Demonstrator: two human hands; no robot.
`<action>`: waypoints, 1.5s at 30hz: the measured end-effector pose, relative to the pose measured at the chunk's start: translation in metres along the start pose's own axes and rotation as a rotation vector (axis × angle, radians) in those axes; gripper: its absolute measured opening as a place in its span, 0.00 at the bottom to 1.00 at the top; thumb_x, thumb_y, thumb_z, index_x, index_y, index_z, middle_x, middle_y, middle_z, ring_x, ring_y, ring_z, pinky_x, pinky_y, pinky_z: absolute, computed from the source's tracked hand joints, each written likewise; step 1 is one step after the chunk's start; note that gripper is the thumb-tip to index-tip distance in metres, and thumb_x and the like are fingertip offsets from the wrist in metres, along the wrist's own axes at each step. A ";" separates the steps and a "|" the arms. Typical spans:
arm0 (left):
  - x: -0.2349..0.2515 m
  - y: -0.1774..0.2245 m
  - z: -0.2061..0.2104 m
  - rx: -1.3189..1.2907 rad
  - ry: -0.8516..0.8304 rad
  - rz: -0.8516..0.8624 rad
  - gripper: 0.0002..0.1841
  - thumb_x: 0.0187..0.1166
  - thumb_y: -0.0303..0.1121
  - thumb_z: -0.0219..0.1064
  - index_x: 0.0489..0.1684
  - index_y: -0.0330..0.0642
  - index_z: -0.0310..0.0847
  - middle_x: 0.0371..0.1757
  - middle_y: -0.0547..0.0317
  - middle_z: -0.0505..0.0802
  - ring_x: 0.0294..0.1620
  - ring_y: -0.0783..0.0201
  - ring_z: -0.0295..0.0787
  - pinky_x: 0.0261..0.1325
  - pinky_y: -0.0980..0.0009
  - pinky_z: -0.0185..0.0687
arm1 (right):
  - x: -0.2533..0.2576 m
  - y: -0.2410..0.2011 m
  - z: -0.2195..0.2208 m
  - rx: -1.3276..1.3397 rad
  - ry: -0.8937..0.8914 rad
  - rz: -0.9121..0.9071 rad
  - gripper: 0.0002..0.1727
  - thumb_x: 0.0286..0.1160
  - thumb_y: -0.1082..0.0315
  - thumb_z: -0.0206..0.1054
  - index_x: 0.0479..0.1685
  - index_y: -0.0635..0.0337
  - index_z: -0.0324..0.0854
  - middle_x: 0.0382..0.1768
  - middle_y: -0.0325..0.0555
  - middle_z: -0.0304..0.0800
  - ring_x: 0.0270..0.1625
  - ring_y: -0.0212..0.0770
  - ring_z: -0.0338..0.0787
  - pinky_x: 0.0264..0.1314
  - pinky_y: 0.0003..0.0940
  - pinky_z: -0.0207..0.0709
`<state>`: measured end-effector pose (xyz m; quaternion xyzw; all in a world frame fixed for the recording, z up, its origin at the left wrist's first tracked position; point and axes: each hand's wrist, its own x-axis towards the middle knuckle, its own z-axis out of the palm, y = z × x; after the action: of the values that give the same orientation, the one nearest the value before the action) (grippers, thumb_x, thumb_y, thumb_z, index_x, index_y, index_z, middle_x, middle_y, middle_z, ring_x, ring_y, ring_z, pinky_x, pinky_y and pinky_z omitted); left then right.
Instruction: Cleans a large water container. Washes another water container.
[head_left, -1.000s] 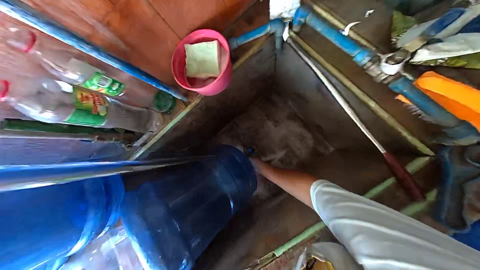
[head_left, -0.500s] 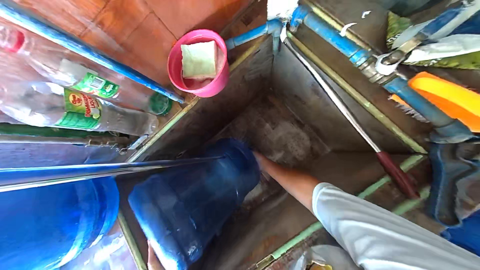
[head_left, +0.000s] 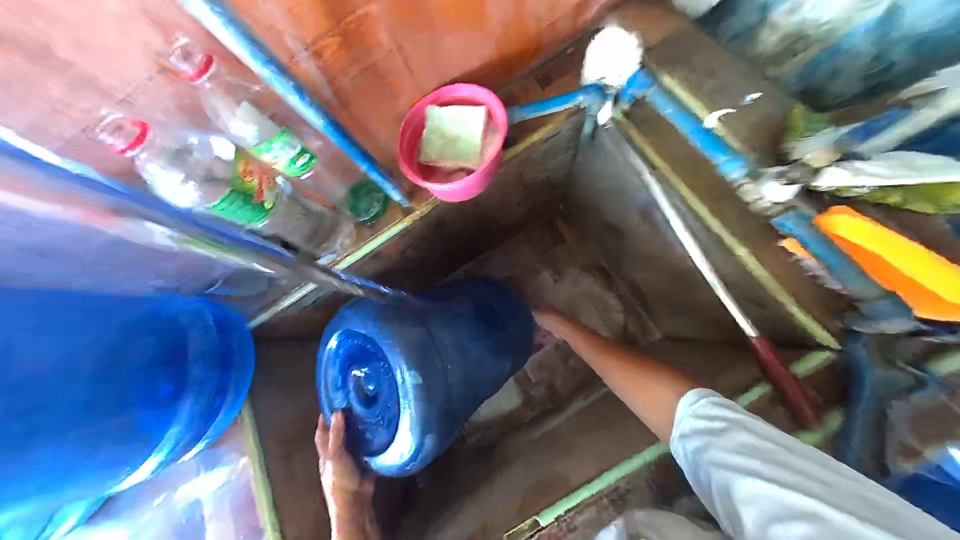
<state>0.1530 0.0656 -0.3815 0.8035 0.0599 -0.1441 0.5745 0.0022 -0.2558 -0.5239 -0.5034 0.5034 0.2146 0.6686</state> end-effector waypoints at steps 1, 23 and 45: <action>-0.005 0.008 0.009 0.004 -0.002 0.014 0.29 0.92 0.42 0.47 0.89 0.39 0.50 0.68 0.52 0.81 0.60 0.72 0.84 0.62 0.70 0.83 | -0.025 -0.016 -0.015 -0.217 0.017 -0.088 0.27 0.95 0.58 0.48 0.79 0.71 0.71 0.74 0.69 0.78 0.73 0.58 0.82 0.77 0.53 0.72; -0.081 0.067 0.106 -0.097 -0.004 0.007 0.40 0.86 0.37 0.67 0.93 0.37 0.46 0.78 0.27 0.75 0.74 0.40 0.79 0.72 0.47 0.76 | -0.242 -0.067 -0.249 -0.516 0.996 -0.335 0.28 0.87 0.60 0.60 0.74 0.77 0.72 0.75 0.81 0.72 0.80 0.77 0.72 0.76 0.76 0.64; -0.118 0.060 0.143 -0.082 -0.063 0.017 0.58 0.66 0.44 0.84 0.92 0.33 0.42 0.74 0.22 0.77 0.71 0.34 0.80 0.71 0.42 0.78 | -0.364 0.016 -0.203 -0.811 0.944 -0.376 0.29 0.85 0.67 0.60 0.81 0.74 0.66 0.67 0.81 0.80 0.72 0.78 0.80 0.71 0.75 0.68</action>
<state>0.0327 -0.0808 -0.3344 0.7750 0.0407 -0.1618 0.6096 -0.2493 -0.3503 -0.2051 -0.8357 0.5254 0.0228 0.1586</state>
